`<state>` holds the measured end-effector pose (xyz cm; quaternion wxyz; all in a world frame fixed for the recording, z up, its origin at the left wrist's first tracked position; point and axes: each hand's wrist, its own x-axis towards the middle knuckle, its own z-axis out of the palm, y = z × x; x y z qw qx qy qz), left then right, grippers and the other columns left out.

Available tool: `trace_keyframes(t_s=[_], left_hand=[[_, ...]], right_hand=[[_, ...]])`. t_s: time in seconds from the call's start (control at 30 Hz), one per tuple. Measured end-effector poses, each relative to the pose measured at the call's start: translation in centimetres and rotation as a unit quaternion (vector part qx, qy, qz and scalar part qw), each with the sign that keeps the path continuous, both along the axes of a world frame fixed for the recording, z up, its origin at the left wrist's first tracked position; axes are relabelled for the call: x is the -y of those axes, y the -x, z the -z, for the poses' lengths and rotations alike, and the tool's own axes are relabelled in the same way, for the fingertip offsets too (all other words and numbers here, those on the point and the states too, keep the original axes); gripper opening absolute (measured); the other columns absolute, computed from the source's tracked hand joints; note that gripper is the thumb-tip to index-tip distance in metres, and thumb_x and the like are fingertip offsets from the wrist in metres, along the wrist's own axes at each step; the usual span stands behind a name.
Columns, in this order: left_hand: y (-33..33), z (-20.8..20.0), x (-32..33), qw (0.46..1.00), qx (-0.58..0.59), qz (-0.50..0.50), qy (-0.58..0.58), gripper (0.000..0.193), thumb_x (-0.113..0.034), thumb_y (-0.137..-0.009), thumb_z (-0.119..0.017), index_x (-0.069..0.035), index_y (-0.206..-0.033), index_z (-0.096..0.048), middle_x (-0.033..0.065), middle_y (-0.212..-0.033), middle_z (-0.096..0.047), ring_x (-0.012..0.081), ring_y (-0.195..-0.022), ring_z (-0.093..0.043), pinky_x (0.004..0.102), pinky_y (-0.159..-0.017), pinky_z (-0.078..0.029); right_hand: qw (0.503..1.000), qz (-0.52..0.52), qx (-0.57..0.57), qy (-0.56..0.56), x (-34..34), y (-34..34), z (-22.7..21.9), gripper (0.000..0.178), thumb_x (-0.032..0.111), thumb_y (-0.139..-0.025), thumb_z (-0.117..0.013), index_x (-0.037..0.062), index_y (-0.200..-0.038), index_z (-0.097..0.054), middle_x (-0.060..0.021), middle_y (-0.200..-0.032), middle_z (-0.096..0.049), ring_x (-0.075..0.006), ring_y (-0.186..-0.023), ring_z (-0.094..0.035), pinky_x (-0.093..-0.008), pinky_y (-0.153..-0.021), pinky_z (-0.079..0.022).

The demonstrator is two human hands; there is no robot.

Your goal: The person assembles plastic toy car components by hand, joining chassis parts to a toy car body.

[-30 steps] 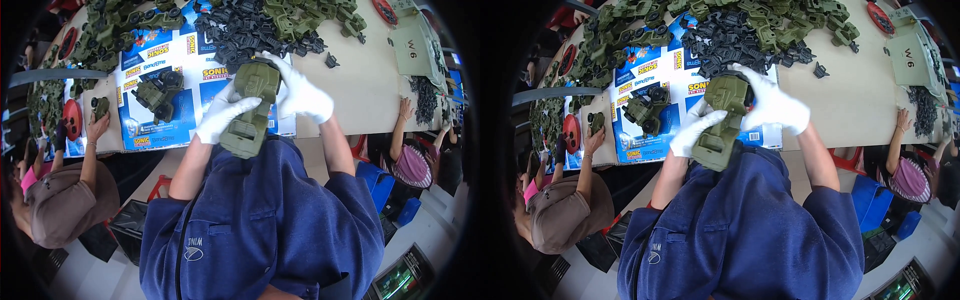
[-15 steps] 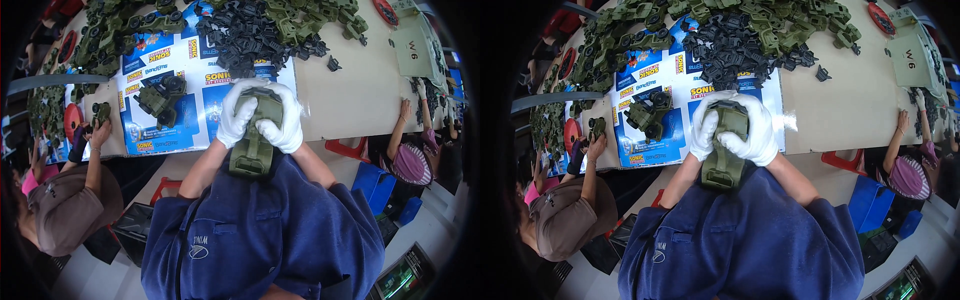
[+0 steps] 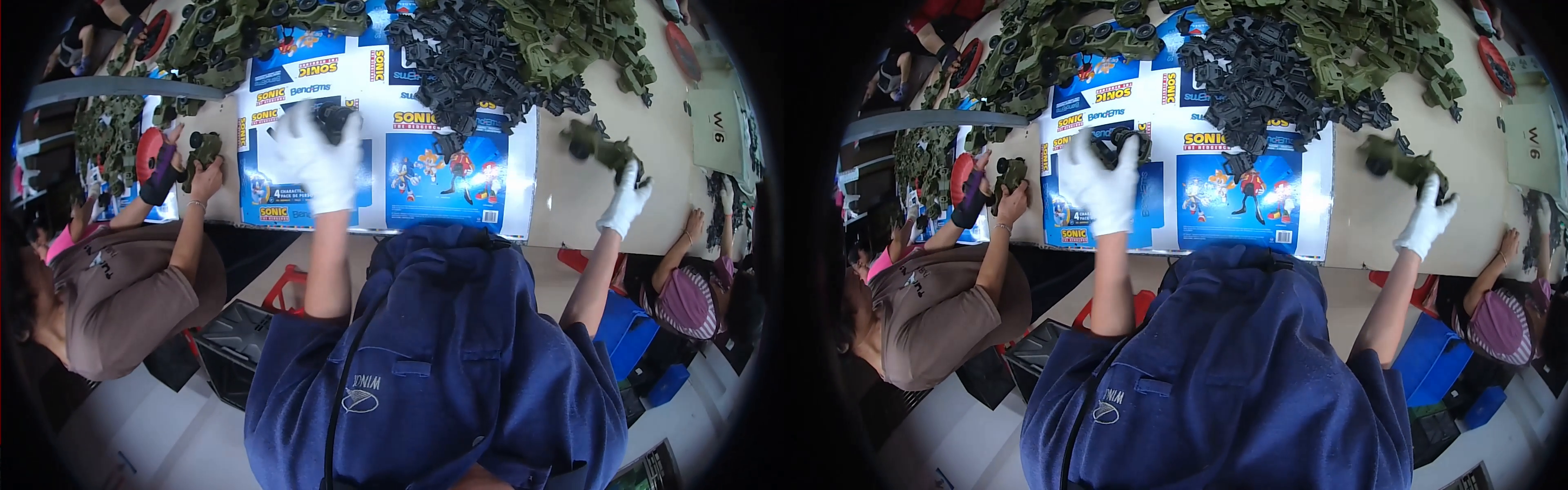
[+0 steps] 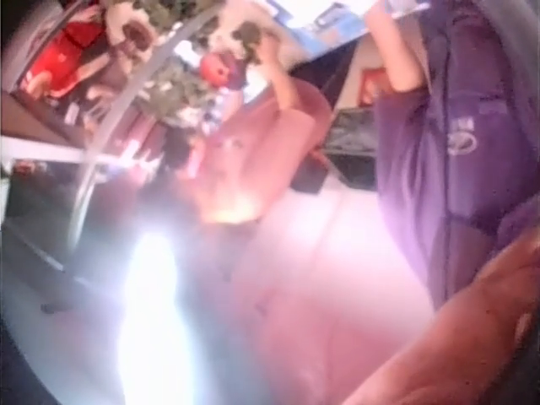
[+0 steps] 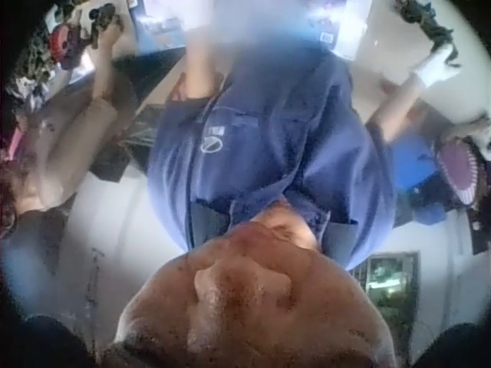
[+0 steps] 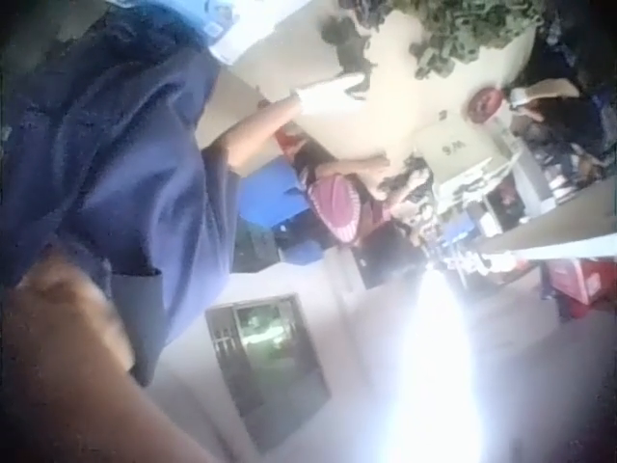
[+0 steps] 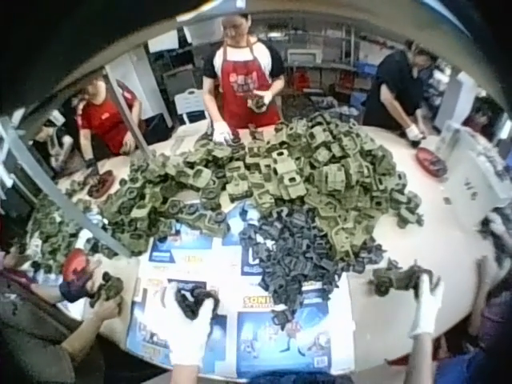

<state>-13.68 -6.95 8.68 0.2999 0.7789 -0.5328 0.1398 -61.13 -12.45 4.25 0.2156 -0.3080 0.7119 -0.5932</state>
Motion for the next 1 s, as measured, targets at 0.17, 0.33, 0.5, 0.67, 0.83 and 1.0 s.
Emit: trace_keyframes(t_s=[0.17,0.33,0.5,0.67,0.83,1.0], left_hand=[[-6.7,3.6,-3.1,0.983,-0.054,-0.002,-0.174,0.084,-0.034,-0.060,-0.090,-0.004,-0.129,-0.052,0.0187,-0.120,-0.054,0.0333,-0.110,-0.057,0.0442,-0.093,-0.047],[-6.4,2.5,-2.9,0.980,-0.198,0.008,-0.007,0.076,-0.024,-0.064,-0.090,-0.001,-0.127,-0.055,0.0166,-0.113,-0.053,0.0286,-0.103,-0.060,0.0362,-0.090,-0.050],[-4.2,-0.3,-3.6,0.829,-0.542,-0.009,0.136,0.064,-0.015,-0.081,-0.080,0.003,-0.132,-0.047,0.0118,-0.122,-0.057,0.0182,-0.108,-0.059,0.0302,-0.092,-0.049],[-1.6,-1.1,-5.9,0.634,-0.761,0.065,0.119,0.054,-0.046,-0.096,-0.057,-0.007,-0.133,-0.050,0.0116,-0.122,-0.061,0.0198,-0.101,-0.064,0.0342,-0.074,-0.057],[0.3,3.4,-7.2,0.535,-0.836,0.073,-0.095,0.055,-0.051,-0.096,-0.054,-0.005,-0.126,-0.055,0.0101,-0.111,-0.066,0.0187,-0.091,-0.067,0.0328,-0.072,-0.056],[0.8,7.1,-1.8,0.628,-0.693,0.127,-0.331,0.052,-0.042,-0.092,-0.065,0.000,-0.123,-0.062,0.0068,-0.105,-0.069,0.0124,-0.093,-0.066,0.0255,-0.081,-0.052]], right_hand=[[0.964,-0.119,-0.191,-0.143,-0.9,-7.6,0.4,0.036,0.012,-0.089,-0.070,-0.0010,-0.121,-0.060,-0.0115,-0.115,-0.065,-0.0214,-0.103,-0.063,-0.0356,-0.093,-0.050],[0.767,-0.562,-0.309,0.008,-2.7,-20.1,3.5,0.034,0.011,-0.081,-0.067,0.0098,-0.115,-0.066,-0.0134,-0.117,-0.066,-0.0312,-0.102,-0.066,-0.0371,-0.088,-0.054],[0.644,-0.596,-0.467,-0.108,-2.0,-24.9,4.2,0.046,0.018,-0.081,-0.068,0.0102,-0.125,-0.059,-0.0138,-0.123,-0.064,-0.0317,-0.096,-0.068,-0.0384,-0.082,-0.056],[0.716,-0.542,-0.440,-0.003,-2.8,-22.7,5.5,0.040,0.021,-0.088,-0.065,0.0100,-0.126,-0.060,-0.0122,-0.113,-0.068,-0.0233,-0.082,-0.070,-0.0351,-0.069,-0.056],[0.867,-0.396,0.104,-0.286,-3.9,-17.6,3.9,0.027,0.017,-0.101,-0.052,0.0085,-0.124,-0.065,-0.0039,-0.093,-0.068,-0.0090,-0.062,-0.061,-0.0234,-0.058,-0.053],[0.855,-0.370,0.146,-0.334,-3.7,-11.4,8.3,0.029,0.017,-0.101,-0.052,0.0092,-0.126,-0.064,-0.0040,-0.093,-0.069,-0.0102,-0.063,-0.063,-0.0239,-0.056,-0.053]])
